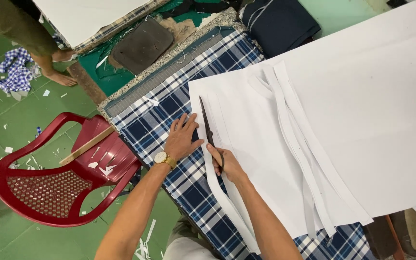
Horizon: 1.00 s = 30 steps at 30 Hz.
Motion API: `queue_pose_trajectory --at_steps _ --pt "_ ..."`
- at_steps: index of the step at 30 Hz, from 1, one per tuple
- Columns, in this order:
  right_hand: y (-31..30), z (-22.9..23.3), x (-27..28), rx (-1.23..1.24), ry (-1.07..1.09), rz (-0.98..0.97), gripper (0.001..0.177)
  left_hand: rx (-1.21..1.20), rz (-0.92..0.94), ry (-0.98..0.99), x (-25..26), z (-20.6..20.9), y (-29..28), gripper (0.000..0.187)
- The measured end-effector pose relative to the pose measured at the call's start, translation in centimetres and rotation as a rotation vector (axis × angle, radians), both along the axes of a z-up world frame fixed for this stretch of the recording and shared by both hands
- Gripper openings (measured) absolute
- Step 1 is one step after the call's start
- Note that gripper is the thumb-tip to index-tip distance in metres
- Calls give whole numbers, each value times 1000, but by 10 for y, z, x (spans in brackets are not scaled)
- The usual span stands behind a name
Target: The person uses a pair of scissors to cut a large piece of white fabric laid out on a blue plaid table. They repeatedly cut along marked lines, separating the fabric into long strips, and occasionally lift or adjust the material to continue cutting.
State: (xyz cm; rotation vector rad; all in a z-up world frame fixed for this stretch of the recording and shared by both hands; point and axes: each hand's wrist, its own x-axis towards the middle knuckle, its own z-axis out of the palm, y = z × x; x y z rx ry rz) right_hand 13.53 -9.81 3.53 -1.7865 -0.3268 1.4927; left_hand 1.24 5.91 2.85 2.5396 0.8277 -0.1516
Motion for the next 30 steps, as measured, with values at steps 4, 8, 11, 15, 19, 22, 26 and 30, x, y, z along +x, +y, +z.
queue_pose_trajectory --at_steps 4,8,11,15,19,22,26,30 --pt "3 37 29 7 42 2 66 15 15 -30 -1 -3 -3 50" --pt "14 66 62 -65 28 154 70 78 21 -115 -5 -16 -7 46" --pt "29 71 94 -89 -32 267 71 132 9 -142 -7 -21 -7 46" --pt "58 90 129 -147 -196 489 59 204 -16 -136 -6 -26 -7 49" --pt "84 79 165 -207 -310 594 67 229 -18 -134 -5 -31 -6 50" --pt "102 85 183 -243 -377 671 73 232 -37 -102 -3 -30 -4 51" --pt "119 88 198 -286 -410 751 77 250 -47 -78 -2 -32 -4 52" --pt "124 85 206 -316 -412 785 82 266 -36 -118 -2 -35 -5 52"
